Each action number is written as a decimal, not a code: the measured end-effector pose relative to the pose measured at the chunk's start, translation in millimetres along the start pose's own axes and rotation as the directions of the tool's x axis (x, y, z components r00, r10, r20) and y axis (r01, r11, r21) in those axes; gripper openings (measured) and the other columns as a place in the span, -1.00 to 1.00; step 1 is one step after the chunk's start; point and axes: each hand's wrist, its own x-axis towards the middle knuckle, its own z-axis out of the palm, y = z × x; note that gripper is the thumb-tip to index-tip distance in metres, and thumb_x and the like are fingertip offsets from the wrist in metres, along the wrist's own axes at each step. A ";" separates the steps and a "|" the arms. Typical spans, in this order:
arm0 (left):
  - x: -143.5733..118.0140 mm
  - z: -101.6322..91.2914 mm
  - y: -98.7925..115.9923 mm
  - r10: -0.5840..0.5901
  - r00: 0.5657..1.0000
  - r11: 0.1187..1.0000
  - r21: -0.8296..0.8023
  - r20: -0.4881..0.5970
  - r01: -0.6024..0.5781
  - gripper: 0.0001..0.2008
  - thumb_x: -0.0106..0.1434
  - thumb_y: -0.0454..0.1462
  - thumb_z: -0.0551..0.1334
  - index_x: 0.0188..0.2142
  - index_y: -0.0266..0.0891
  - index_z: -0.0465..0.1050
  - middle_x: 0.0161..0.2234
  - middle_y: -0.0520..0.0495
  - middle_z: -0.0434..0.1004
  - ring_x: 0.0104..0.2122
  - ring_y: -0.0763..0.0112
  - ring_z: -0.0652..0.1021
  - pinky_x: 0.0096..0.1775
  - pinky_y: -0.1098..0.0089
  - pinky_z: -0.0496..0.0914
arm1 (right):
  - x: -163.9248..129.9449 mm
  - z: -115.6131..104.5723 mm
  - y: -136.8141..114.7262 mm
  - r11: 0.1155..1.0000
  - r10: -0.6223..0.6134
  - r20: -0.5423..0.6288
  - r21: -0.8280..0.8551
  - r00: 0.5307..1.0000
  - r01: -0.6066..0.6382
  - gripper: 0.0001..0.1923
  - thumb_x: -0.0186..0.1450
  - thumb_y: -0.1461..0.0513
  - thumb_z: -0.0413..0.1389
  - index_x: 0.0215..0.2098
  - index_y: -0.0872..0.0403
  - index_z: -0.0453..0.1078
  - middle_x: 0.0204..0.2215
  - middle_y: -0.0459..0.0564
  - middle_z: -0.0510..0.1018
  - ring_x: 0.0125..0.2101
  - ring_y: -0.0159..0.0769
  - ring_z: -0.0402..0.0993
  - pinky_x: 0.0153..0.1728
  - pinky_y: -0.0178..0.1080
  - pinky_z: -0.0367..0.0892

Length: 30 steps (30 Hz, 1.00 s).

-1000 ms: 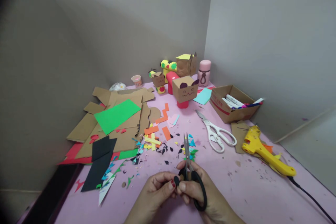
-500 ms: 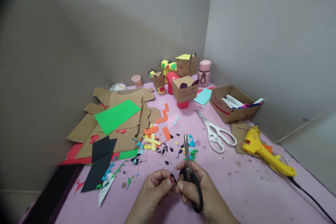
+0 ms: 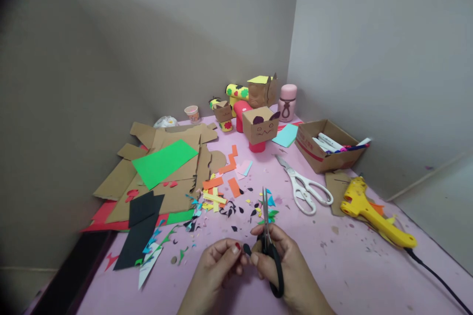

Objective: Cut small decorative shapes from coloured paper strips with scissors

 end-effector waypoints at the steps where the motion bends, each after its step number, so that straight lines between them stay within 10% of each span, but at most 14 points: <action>1: 0.2 -0.1 -0.1 -0.006 1.000 1.000 -0.015 0.000 0.006 -0.67 -0.03 -0.03 0.37 -0.53 -0.28 0.51 -0.59 0.01 0.46 -0.58 0.50 0.34 -0.47 0.48 0.19 | 0.0 0.5 -1.1 1.000 0.011 0.001 0.011 1.000 -0.011 -0.70 0.06 0.21 0.30 -0.28 0.05 0.33 -0.65 -0.27 0.40 -0.64 -0.46 0.21 -0.58 -0.38 0.10; 16: -0.2 3.8 -12.1 0.006 0.978 0.975 -0.219 0.207 0.041 -0.76 0.00 -0.14 0.40 -0.50 -0.27 0.48 -0.60 -0.03 0.52 -0.55 0.40 0.49 -0.37 0.40 0.31 | 1.9 -2.1 9.8 0.891 0.175 0.134 0.400 0.975 -0.215 -0.66 -0.01 0.28 0.34 -0.27 0.10 0.41 -0.69 -0.18 0.50 -0.72 -0.55 0.16 -0.62 -0.42 0.02; 30: -1.4 6.0 -9.0 0.026 0.995 0.988 -0.152 0.094 -0.011 -0.72 -0.05 -0.12 0.41 -0.57 -0.27 0.42 -0.66 0.03 0.46 -0.64 0.50 0.41 -0.47 0.46 0.29 | 1.7 -3.1 13.5 0.903 0.223 0.097 0.354 0.970 -0.243 -0.69 0.00 0.25 0.32 -0.28 0.08 0.40 -0.67 -0.20 0.48 -0.69 -0.52 0.18 -0.63 -0.43 0.03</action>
